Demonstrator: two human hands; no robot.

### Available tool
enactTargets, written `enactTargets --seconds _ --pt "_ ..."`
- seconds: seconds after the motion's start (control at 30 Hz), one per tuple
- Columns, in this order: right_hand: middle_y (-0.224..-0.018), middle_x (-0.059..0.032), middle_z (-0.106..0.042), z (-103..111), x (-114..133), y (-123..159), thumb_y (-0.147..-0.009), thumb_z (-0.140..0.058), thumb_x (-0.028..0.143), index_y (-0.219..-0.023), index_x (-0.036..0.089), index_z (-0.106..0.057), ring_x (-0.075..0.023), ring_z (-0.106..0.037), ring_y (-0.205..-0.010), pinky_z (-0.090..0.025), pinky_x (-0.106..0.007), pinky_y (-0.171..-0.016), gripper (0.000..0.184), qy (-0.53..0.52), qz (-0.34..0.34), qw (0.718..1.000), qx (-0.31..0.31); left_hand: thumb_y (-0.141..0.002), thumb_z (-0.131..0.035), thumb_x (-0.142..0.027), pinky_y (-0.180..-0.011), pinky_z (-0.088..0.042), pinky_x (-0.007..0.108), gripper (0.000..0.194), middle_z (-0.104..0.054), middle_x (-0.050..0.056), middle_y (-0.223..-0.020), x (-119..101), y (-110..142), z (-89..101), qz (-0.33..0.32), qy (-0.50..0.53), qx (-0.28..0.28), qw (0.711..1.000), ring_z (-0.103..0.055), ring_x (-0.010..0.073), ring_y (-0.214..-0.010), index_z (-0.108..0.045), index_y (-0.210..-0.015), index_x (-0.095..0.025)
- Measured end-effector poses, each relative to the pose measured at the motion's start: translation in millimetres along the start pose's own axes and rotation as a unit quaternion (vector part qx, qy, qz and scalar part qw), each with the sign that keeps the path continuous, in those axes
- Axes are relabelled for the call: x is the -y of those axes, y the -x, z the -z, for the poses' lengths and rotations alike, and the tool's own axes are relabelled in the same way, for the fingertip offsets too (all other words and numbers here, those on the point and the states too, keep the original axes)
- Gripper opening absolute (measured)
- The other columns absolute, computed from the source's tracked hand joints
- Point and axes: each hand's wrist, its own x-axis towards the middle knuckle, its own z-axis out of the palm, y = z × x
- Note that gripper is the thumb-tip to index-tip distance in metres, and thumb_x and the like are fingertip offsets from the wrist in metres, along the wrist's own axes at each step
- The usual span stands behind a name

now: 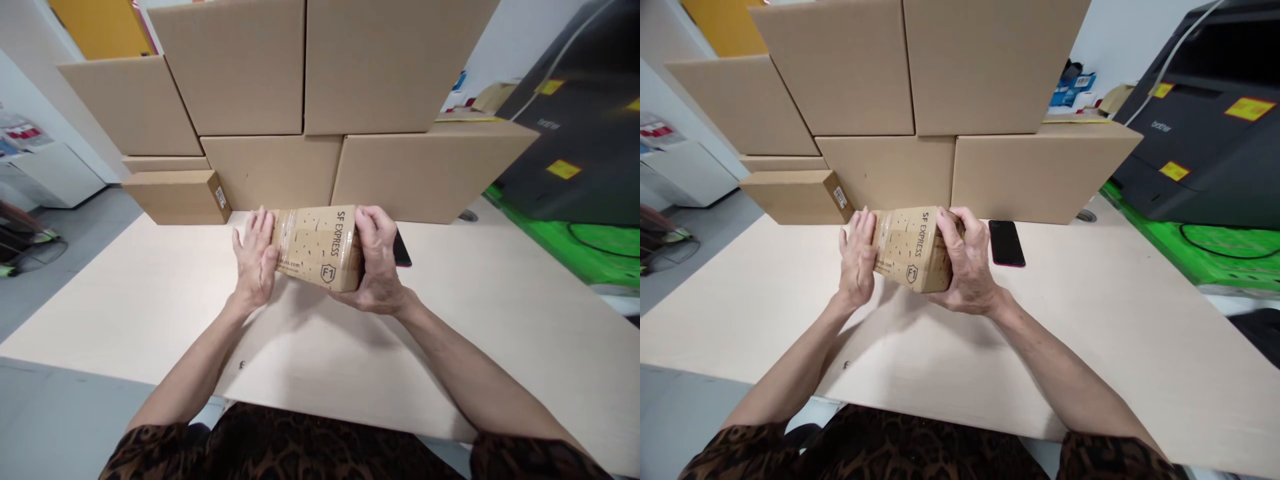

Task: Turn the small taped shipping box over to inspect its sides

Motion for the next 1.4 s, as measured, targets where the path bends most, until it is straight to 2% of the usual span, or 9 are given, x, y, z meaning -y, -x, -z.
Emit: enactTargets --seconds 0.13,0.3,0.47,0.6,0.77,0.93,1.13,1.27,1.4 --pt "-0.154 -0.0156 -0.035 2.4 2.9 -1.3 -0.069 -0.080 0.074 -0.174 0.039 -0.008 -0.0485 -0.043 -0.138 -0.040 -0.074 -0.113 0.132 0.018 -0.013 1.000 0.018 -0.112 -0.022 -0.064 -0.141 -0.012 0.056 0.071 -0.031 0.007 -0.182 -27.2 3.7 -2.1 -0.141 -0.039 0.037 0.989 -0.031 0.0297 -0.169 -0.018 -0.177 -0.034" --pt "-0.153 -0.0164 -0.034 1.9 9.0 -3.6 -0.078 -0.073 0.069 -0.175 0.037 -0.007 -0.0452 -0.048 -0.131 -0.045 -0.071 -0.108 0.122 0.016 0.022 1.000 0.005 -0.113 -0.028 -0.058 -0.140 -0.021 0.050 0.073 -0.039 0.011 -0.178 -63.3 10.2 -11.1 -0.280 -0.061 0.000 0.958 -0.021 0.0265 -0.172 -0.019 -0.177 -0.023" --pt "-0.151 -0.0149 -0.035 2.0 16.2 -4.5 -0.088 -0.065 0.056 -0.174 0.042 -0.009 -0.0422 -0.050 -0.133 -0.047 -0.068 -0.107 0.104 0.008 0.024 1.000 0.015 -0.114 -0.037 -0.048 -0.140 -0.027 0.041 0.066 -0.064 0.005 -0.160 -80.9 20.9 -17.7 -0.351 -0.062 -0.017 0.934 -0.029 0.0192 -0.169 -0.026 -0.175 -0.024" --pt "-0.149 -0.0162 -0.036 2.0 18.1 -4.0 -0.083 -0.070 0.057 -0.173 0.037 -0.013 -0.0426 -0.052 -0.130 -0.049 -0.066 -0.104 0.108 0.003 0.032 0.999 0.002 -0.112 -0.035 -0.063 -0.139 -0.027 0.038 0.083 -0.060 0.013 -0.163 -73.8 15.8 -9.8 -0.362 -0.008 0.022 0.932 -0.029 0.0185 -0.169 -0.016 -0.176 -0.015" --pt "-0.149 -0.0155 -0.035 2.2 15.8 -2.9 -0.076 -0.074 0.062 -0.172 0.039 -0.012 -0.0453 -0.051 -0.133 -0.048 -0.069 -0.105 0.116 0.002 0.022 1.000 0.016 -0.107 -0.024 -0.076 -0.139 -0.024 0.046 0.089 -0.038 0.014 -0.178 -65.9 4.5 7.8 -0.312 0.007 0.093 0.945 -0.033 0.0278 -0.168 -0.011 -0.178 -0.022" --pt "-0.150 -0.0134 -0.035 -0.5 16.2 -0.5 -0.071 -0.077 0.066 -0.168 0.044 -0.017 -0.0458 -0.052 -0.134 -0.048 -0.067 -0.105 0.117 -0.007 0.027 0.999 0.020 -0.102 -0.020 -0.084 -0.139 -0.012 0.062 0.093 -0.011 0.011 -0.186 -37.7 -9.6 25.1 -0.163 0.020 0.141 0.976 -0.019 0.0398 -0.171 0.000 -0.177 -0.033" --pt "-0.149 -0.0125 -0.040 6.2 16.2 -1.9 -0.070 -0.081 0.069 -0.171 0.043 -0.018 -0.0455 -0.051 -0.134 -0.045 -0.070 -0.111 0.121 -0.009 -0.014 1.000 0.011 -0.102 -0.032 -0.084 -0.137 -0.001 0.067 0.090 -0.017 0.011 -0.186 25.9 -19.9 27.5 -0.026 0.019 0.134 0.990 -0.014 0.0397 -0.172 -0.020 -0.176 -0.035" --pt "-0.153 -0.0135 -0.040 11.6 5.6 -1.6 -0.066 -0.088 0.068 -0.172 0.039 -0.021 -0.0467 -0.044 -0.145 -0.040 -0.071 -0.120 0.129 -0.033 -0.051 0.998 0.004 -0.101 -0.044 -0.080 -0.140 -0.016 0.059 0.086 -0.027 0.012 -0.183 39.2 -17.2 17.8 0.082 0.144 0.095 0.982 -0.023 0.0359 -0.171 -0.035 -0.172 -0.032" --pt "-0.162 -0.0135 -0.039 12.1 -4.4 -0.2 -0.063 -0.092 0.070 -0.170 0.037 -0.027 -0.0444 -0.043 -0.152 -0.040 -0.068 -0.125 0.129 -0.139 -0.152 0.978 -0.016 -0.095 -0.052 -0.085 -0.134 -0.036 0.054 0.091 -0.040 0.009 -0.179 32.2 -14.8 7.4 0.150 0.313 0.058 0.936 -0.038 0.0335 -0.166 -0.034 -0.171 -0.039"
